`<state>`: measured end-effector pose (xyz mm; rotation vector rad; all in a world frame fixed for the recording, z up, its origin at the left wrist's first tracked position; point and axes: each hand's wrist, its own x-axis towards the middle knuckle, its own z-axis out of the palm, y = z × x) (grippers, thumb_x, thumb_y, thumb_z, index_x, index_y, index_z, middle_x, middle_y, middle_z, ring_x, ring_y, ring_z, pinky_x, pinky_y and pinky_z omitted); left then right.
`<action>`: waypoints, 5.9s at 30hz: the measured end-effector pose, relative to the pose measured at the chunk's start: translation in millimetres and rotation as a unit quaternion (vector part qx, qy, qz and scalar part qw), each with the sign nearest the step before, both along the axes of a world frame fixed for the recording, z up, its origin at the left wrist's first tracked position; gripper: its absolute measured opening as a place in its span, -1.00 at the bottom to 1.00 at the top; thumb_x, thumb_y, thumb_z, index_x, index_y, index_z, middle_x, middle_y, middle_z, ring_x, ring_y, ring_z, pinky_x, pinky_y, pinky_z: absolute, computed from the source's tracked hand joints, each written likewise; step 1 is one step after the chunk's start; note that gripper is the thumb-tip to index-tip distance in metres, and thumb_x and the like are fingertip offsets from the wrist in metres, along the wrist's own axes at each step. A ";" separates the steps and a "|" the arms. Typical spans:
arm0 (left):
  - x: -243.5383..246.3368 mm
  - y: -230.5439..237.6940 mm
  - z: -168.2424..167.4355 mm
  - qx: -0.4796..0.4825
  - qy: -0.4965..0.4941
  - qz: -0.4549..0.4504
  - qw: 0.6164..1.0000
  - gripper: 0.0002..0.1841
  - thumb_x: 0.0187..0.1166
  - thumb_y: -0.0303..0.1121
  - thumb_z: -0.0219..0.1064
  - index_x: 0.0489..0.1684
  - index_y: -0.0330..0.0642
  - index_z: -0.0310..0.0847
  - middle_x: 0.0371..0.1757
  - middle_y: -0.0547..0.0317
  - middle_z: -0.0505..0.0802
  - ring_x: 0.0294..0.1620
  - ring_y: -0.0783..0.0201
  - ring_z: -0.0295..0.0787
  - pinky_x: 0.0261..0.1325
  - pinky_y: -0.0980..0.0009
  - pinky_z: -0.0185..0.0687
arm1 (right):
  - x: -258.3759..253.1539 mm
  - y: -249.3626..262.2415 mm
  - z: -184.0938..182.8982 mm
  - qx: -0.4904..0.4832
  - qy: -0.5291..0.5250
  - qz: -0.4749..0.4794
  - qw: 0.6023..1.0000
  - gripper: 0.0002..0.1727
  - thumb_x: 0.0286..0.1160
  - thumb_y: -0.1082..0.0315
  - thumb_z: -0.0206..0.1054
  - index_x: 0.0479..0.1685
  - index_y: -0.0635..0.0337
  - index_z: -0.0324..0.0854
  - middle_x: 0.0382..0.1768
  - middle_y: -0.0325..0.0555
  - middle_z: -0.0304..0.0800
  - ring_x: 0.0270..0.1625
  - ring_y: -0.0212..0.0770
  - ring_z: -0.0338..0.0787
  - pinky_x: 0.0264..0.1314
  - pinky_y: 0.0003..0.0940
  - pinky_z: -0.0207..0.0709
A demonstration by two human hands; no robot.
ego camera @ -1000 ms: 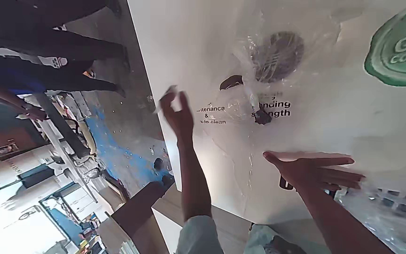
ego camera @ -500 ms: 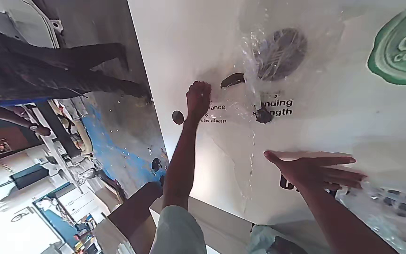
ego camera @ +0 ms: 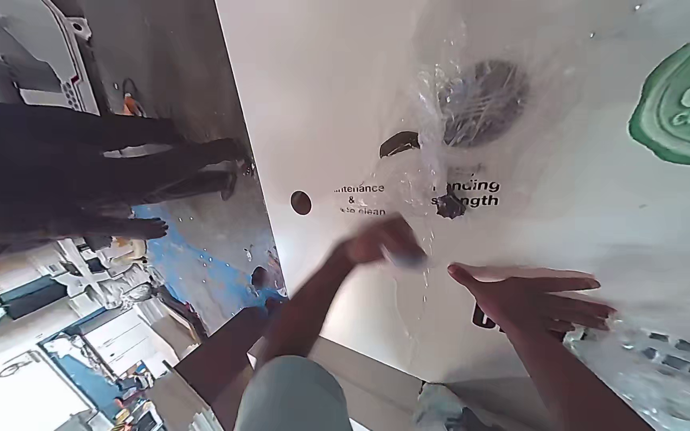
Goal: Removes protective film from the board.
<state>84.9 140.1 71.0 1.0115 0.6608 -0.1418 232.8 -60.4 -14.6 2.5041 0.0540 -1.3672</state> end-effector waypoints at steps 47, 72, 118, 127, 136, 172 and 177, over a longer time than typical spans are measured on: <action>-27.4 102.9 -70.5 0.606 0.486 -0.079 0.625 -0.64 0.79 -0.27 0.07 0.09 -0.29 0.79 0.14 -0.11 0.87 0.32 -0.04 0.75 0.56 -0.01 0.36 | -2.8 1.1 1.1 -0.035 -0.011 0.049 0.998 0.98 -0.56 -0.85 0.38 0.82 0.25 -0.85 0.80 0.58 -0.71 0.85 0.53 -0.39 0.75 0.45 -0.33; -57.2 90.6 -102.4 0.685 0.370 0.028 0.627 -0.62 0.73 -0.22 0.17 -0.09 -0.32 0.86 0.00 -0.13 0.90 0.16 -0.08 0.80 0.42 -0.01 0.48 | -2.1 0.5 -4.0 -0.035 -0.011 0.058 0.998 0.99 -0.58 -0.86 0.36 0.81 0.26 -0.87 0.82 0.55 -0.67 0.86 0.49 -0.33 0.75 0.45 -0.31; -29.2 -198.4 35.5 0.109 0.033 0.078 0.990 -0.65 0.65 -0.35 0.23 -0.43 -0.51 0.70 -0.45 -0.05 0.79 -0.31 0.21 0.77 -0.13 0.24 0.64 | 2.1 8.5 13.2 -0.012 0.013 0.095 0.995 0.84 -0.26 -0.76 0.40 0.84 0.40 -0.67 0.83 0.55 -0.58 0.85 0.51 -0.23 0.76 0.41 -0.19; -86.4 -62.7 -38.6 0.557 0.405 0.029 0.725 -0.67 0.75 -0.32 0.17 0.22 -0.28 0.76 0.27 -0.14 0.84 0.37 -0.09 0.74 0.52 -0.05 0.47 | -0.2 6.9 16.3 -0.023 0.004 0.086 0.996 0.85 -0.30 -0.78 0.39 0.84 0.35 -0.71 0.82 0.52 -0.69 0.85 0.51 -0.30 0.76 0.42 -0.24; -84.9 51.5 -72.8 0.687 0.247 -0.221 0.646 -0.76 0.64 -0.57 0.18 0.06 -0.32 0.77 0.16 -0.18 0.85 0.25 -0.23 0.76 0.51 -0.14 0.45 | -2.1 1.7 4.2 -0.025 -0.023 0.060 0.998 1.00 -0.54 -0.78 0.47 0.78 0.32 -0.90 0.79 0.62 -0.65 0.85 0.52 -0.36 0.77 0.41 -0.31; -11.5 -191.7 46.9 0.494 0.286 0.351 0.743 -0.22 0.51 0.12 0.35 0.35 -0.55 0.46 0.32 -0.26 0.72 0.48 0.21 0.58 0.56 0.28 0.44 | 1.0 8.9 15.0 -0.007 0.014 0.115 0.993 0.73 -0.18 -0.73 0.39 0.85 0.47 -0.36 0.83 0.54 -0.41 0.84 0.51 -0.16 0.75 0.46 -0.24; -27.6 -121.1 -81.1 0.427 0.507 0.182 0.726 -0.08 0.38 0.26 0.45 0.53 -0.38 0.45 0.48 -0.34 0.62 0.52 -0.29 0.51 0.60 -0.21 0.31 | -1.8 10.1 18.9 0.024 0.004 0.086 0.996 0.77 -0.14 -0.61 0.53 0.83 0.46 -0.60 0.81 0.59 -0.36 0.83 0.49 -0.10 0.78 0.33 -0.07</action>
